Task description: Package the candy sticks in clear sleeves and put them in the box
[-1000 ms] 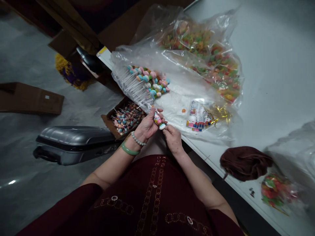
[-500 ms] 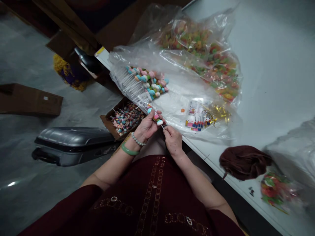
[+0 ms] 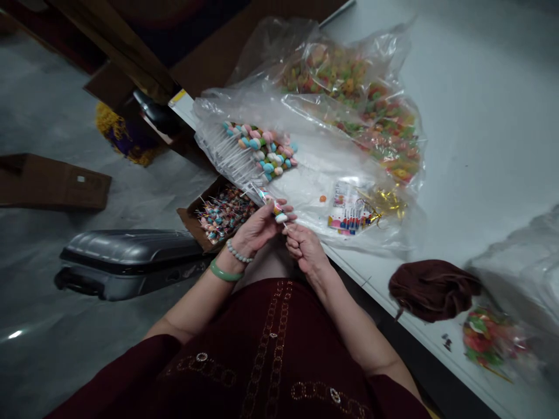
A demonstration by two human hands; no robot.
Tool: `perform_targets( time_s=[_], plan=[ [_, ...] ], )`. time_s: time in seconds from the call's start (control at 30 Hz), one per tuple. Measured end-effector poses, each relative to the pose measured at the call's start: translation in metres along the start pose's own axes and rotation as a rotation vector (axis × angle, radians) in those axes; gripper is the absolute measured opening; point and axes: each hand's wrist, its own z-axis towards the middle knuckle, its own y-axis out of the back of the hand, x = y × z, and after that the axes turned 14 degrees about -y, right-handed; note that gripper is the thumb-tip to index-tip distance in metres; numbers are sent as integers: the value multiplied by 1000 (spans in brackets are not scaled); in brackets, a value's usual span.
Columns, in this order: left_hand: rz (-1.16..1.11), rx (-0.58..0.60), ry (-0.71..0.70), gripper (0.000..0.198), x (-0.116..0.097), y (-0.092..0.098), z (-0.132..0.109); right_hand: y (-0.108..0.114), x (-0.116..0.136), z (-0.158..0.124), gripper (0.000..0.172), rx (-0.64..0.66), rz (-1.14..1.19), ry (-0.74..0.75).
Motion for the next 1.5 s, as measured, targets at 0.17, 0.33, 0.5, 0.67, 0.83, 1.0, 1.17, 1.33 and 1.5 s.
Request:
perform_targets(
  time_s=[0.17,0.33,0.5,0.67,0.83,1.0,1.17,1.33,1.5],
  plan=[
    [-73,-132,-66,17,-21,-1,10,0,-2,-1,20,-148,-118,39],
    [-111,-79,-102,21,-10,-12,6,-2,1,0,11,107,15,-126],
    [-110,-35,-98,30,2,-17,-1,-5,3,0,8,215,201,-213],
    [-93,-27,-16,33,0,-11,3,-2,3,0,5,116,133,-102],
    [80,-170,-98,19,-5,-1,8,3,-1,-2,15,-200,-208,112],
    [153,-189,-179,24,-2,-3,5,4,-3,-3,11,-539,-735,402],
    [187,-93,-150,23,1,-10,0,1,2,-2,20,-669,-893,511],
    [276,-92,-126,30,-6,-7,4,5,7,4,21,-419,-470,262],
    [349,5,-93,37,-10,-4,4,7,10,5,24,-311,-232,62]
  ],
)
